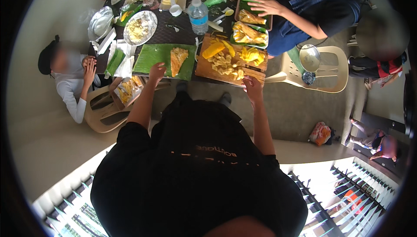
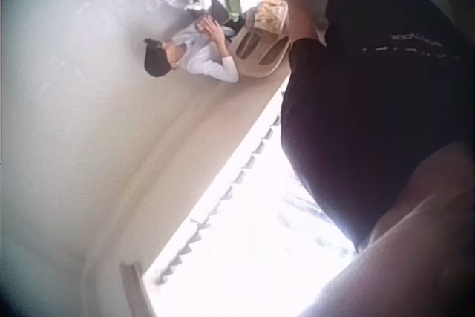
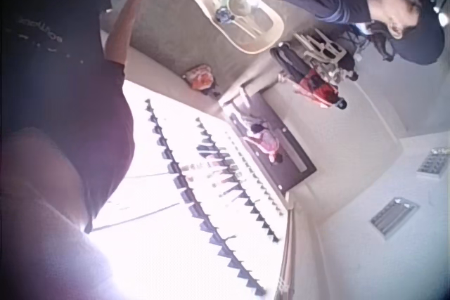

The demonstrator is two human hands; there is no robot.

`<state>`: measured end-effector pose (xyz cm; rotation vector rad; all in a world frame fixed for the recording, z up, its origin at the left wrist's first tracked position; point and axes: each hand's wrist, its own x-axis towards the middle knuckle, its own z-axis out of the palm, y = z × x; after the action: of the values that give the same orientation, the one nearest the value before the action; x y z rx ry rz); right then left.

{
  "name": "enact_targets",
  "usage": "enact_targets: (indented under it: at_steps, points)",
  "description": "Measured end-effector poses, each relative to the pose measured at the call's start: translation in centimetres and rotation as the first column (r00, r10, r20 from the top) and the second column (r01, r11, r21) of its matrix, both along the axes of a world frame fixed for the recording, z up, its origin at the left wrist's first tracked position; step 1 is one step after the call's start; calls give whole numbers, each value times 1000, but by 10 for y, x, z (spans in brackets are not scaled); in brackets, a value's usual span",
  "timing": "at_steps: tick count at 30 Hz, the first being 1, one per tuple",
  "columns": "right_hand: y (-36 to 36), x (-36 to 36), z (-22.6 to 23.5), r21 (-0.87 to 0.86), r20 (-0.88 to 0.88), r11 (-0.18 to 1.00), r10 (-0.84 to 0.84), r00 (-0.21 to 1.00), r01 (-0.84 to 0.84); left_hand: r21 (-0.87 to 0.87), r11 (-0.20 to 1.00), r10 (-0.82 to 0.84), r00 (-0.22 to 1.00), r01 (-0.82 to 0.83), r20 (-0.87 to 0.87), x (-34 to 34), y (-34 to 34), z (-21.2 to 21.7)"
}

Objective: The person assembles a food item by placing a filling onto a banana leaf and folding it into a cone shape. They handle the leaf and filling with their hands, adjusting the shape and placing the finished item on the table.

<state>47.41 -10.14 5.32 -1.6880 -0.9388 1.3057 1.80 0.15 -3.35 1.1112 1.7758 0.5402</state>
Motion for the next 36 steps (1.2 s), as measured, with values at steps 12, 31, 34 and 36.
enact_targets:
  at_steps: [12, 31, 34, 36]
  points:
    - [64, -222, -23, -66, 85, 966, 256, 963, -251, -40, 937, -312, 884, 347, 348, 8, 58, -26]
    - [53, -248, -1, -302, 112, 953, 27, 993, 8, 14, 770, -637, 766, 638, 86, -16, 76, 9]
    - [52, -244, -2, -235, 135, 972, 35, 990, -2, 91, 788, -611, 791, 609, 4, -18, 71, -1]
    - [59, -238, -2, -157, 85, 987, -15, 996, 28, 128, 781, -612, 790, 612, -40, -22, 64, -3]
